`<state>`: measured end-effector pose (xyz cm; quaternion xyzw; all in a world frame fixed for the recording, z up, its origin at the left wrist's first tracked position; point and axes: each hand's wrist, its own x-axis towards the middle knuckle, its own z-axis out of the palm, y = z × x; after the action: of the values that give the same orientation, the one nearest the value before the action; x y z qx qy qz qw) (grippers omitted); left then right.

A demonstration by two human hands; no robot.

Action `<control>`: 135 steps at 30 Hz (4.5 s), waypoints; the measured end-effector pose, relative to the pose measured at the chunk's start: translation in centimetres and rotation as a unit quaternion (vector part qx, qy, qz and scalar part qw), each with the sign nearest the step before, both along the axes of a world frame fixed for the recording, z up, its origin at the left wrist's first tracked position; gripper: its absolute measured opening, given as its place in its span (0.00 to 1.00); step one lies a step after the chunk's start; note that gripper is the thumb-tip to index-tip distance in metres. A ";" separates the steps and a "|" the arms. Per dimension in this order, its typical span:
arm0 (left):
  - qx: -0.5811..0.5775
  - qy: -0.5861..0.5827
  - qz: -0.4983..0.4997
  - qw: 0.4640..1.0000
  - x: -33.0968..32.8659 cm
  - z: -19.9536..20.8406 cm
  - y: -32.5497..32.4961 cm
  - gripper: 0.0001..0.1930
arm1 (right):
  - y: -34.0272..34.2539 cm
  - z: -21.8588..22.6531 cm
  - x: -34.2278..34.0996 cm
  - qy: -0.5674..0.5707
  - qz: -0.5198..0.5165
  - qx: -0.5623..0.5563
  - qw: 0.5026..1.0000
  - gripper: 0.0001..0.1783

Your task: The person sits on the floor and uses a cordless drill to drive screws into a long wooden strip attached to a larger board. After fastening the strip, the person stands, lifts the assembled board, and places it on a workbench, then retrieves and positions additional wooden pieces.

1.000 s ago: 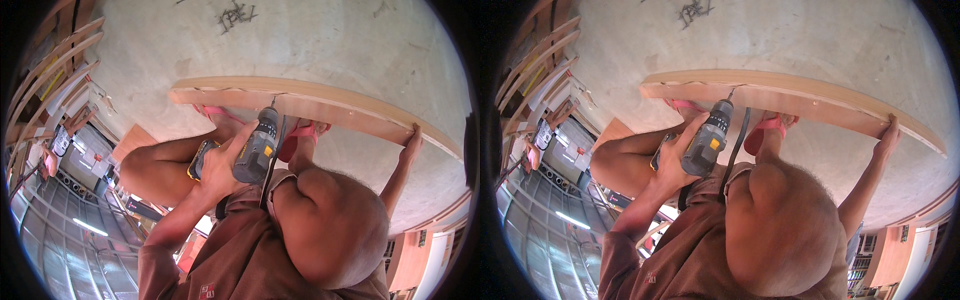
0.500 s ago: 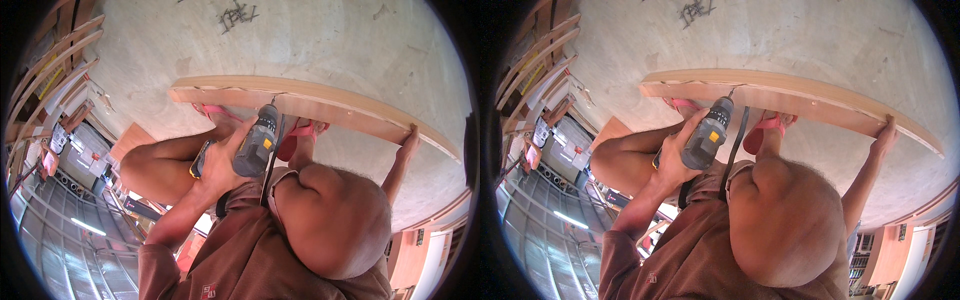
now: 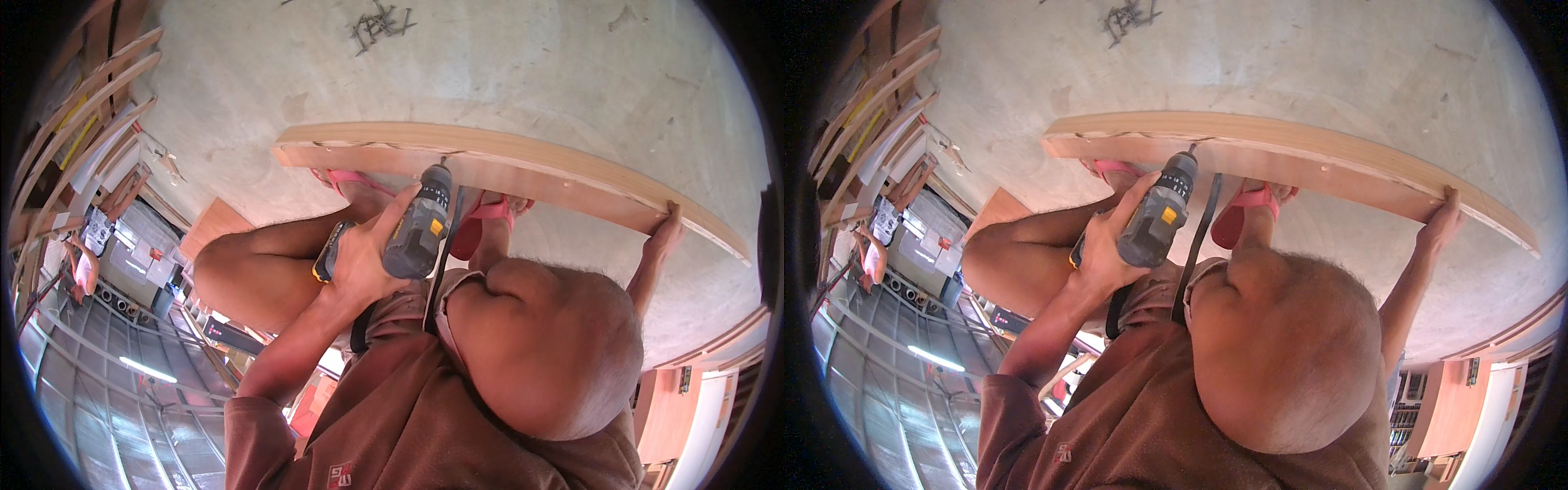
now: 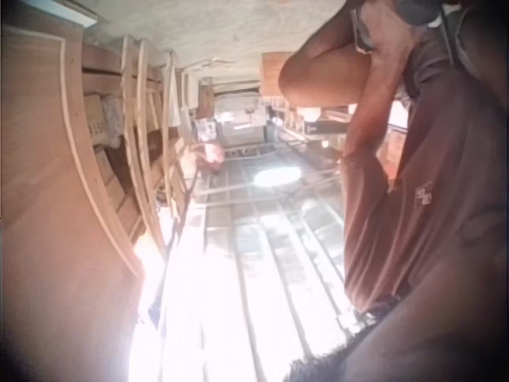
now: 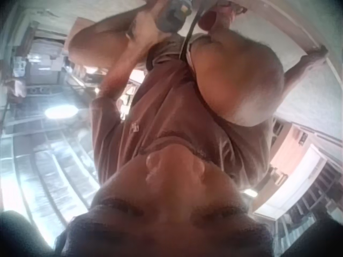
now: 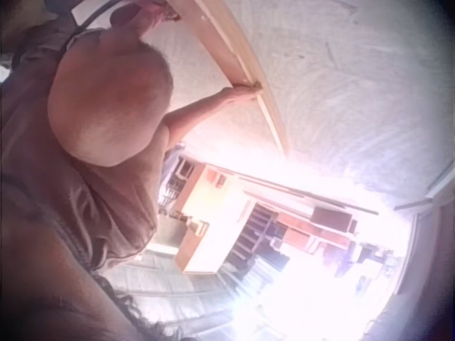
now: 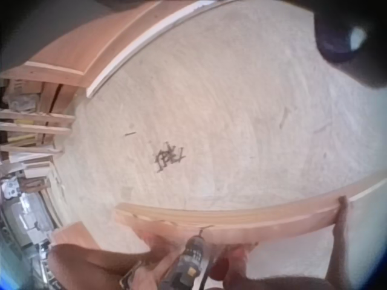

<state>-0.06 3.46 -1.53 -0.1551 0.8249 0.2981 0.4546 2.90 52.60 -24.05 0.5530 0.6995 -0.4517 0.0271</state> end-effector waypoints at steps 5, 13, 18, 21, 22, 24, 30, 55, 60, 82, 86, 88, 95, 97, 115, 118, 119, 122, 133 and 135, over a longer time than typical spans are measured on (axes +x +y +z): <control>0.004 0.003 0.024 1.000 0.5 -0.8 -0.7 0.45 | 0.9 -0.2 0.6 -0.045 0.018 -0.015 0.999 0.15; -0.014 -0.014 0.019 1.000 -1.4 -1.2 -0.3 0.42 | -1.6 0.5 -1.3 -0.001 0.042 0.035 0.998 0.13; 0.005 0.032 -0.012 0.999 -0.2 -1.1 -0.1 0.44 | -0.4 0.3 -0.9 -0.035 0.044 -0.001 0.998 0.12; 0.012 0.023 -0.003 1.000 -0.3 -1.2 -0.4 0.44 | 0.2 0.4 -0.7 -0.053 0.031 0.007 0.998 0.12; 0.012 0.021 0.004 1.000 0.2 -1.4 -0.6 0.43 | -0.3 0.0 -0.8 -0.023 0.042 0.051 0.998 0.12; 0.006 0.016 0.013 1.000 0.5 -1.5 -0.5 0.43 | -1.2 -1.0 -1.2 0.043 0.068 0.140 0.987 0.12; 0.008 0.044 -0.013 0.999 -0.3 -2.0 -1.1 0.46 | 0.4 -1.6 0.2 -0.044 0.050 0.060 0.996 0.15; 0.000 0.067 0.101 0.993 2.4 1.8 -7.5 0.37 | -25.6 2.8 -1.6 -0.023 0.072 -0.194 0.978 0.29; -0.006 0.052 0.128 0.990 2.2 1.1 -7.7 0.35 | -25.8 2.8 -1.5 -0.029 0.028 -0.256 0.966 0.35; -0.005 0.048 0.158 0.986 1.7 -0.2 -7.8 0.34 | -38.4 0.7 -17.9 0.201 0.706 0.089 0.673 0.12; 0.004 0.065 0.163 0.984 2.1 -0.4 -7.8 0.36 | -39.6 -1.7 -17.8 0.212 0.713 0.112 0.659 0.10; 0.003 0.065 0.162 0.985 2.1 -0.3 -7.8 0.36 | -39.3 -2.5 -17.4 0.216 0.705 0.115 0.665 0.09; -0.002 0.058 0.155 0.986 2.2 -0.2 -7.9 0.35 | -37.4 2.3 -13.6 0.231 0.612 -0.038 0.755 0.10; -0.006 0.054 0.150 0.987 2.3 -0.3 -7.9 0.34 | -37.3 3.3 -11.1 0.259 0.612 -0.088 0.742 0.09; 0.008 0.070 0.258 0.964 4.7 1.2 -7.4 0.38 | -38.6 3.2 -4.4 0.354 0.689 -0.045 0.631 0.22; 0.015 0.076 0.264 0.961 4.7 1.7 -7.2 0.38 | -38.4 2.8 -4.3 0.359 0.694 -0.041 0.623 0.23; 0.018 0.072 0.266 0.961 4.8 1.9 -7.2 0.38 | -38.4 2.7 -4.3 0.358 0.697 -0.041 0.620 0.23; 0.020 0.103 0.245 0.964 4.9 2.2 -7.0 0.38 | -38.5 2.9 -4.4 0.376 0.702 -0.018 0.604 0.22; 0.014 0.075 0.234 0.969 3.9 3.8 -6.8 0.37 | -38.2 1.8 -3.7 0.377 0.726 -0.008 0.575 0.22; 0.016 0.094 0.224 0.970 3.9 3.3 -6.7 0.37 | -38.2 1.7 -3.7 0.377 0.726 -0.011 0.575 0.23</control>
<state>3.88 -3.26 1.79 -0.3004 0.8032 0.4185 0.2991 -0.78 14.44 -22.36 -0.3600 0.8092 -0.4563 0.0861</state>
